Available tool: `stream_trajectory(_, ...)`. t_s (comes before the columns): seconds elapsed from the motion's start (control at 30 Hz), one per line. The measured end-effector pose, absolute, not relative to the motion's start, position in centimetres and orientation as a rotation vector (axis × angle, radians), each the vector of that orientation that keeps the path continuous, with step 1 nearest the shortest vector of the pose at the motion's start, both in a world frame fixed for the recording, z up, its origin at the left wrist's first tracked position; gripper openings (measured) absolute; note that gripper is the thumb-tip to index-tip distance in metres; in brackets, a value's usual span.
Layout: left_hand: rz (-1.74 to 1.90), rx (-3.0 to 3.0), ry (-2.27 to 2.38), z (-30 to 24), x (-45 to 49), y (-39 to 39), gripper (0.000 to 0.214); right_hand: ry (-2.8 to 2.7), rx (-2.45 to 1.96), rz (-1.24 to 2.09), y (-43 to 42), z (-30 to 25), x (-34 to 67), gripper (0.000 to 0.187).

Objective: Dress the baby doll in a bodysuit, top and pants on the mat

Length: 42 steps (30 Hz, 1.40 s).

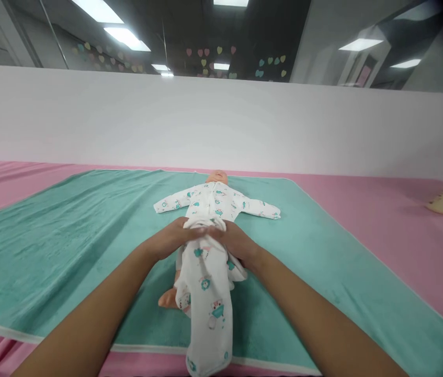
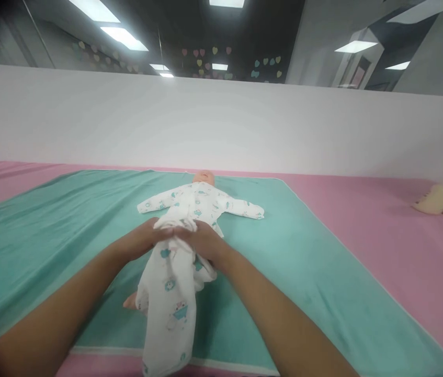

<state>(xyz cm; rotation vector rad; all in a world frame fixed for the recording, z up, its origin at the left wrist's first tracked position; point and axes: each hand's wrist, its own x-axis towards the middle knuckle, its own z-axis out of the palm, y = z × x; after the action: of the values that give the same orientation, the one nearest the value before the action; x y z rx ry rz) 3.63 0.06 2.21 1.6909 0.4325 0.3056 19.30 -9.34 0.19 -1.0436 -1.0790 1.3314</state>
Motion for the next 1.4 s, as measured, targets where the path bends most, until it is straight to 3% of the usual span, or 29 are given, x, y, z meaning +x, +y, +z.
stream_trajectory(0.17,0.372,1.410,0.365,1.1,3.9,0.2,0.045,-1.185,-1.044,1.446,-9.6,0.1,19.1,0.037)
stream_trajectory(0.4,0.108,1.722,0.421,2.5,3.7,-0.1,0.030,-0.972,-0.897,1.407,-9.1,-0.4,19.6,0.044)
stream_trajectory(0.63,0.324,1.418,0.294,1.5,3.8,0.2,0.038,-1.233,-1.030,1.439,-9.3,0.0,19.7,0.049)
stream_trajectory(0.97,0.139,1.674,0.381,2.6,3.6,0.0,0.035,-0.951,-0.860,1.471,-9.2,-0.4,19.6,0.038)
stream_trajectory(1.4,0.357,1.460,0.347,1.9,3.9,-0.1,0.043,-1.184,-0.943,1.517,-9.2,0.2,20.1,0.037)
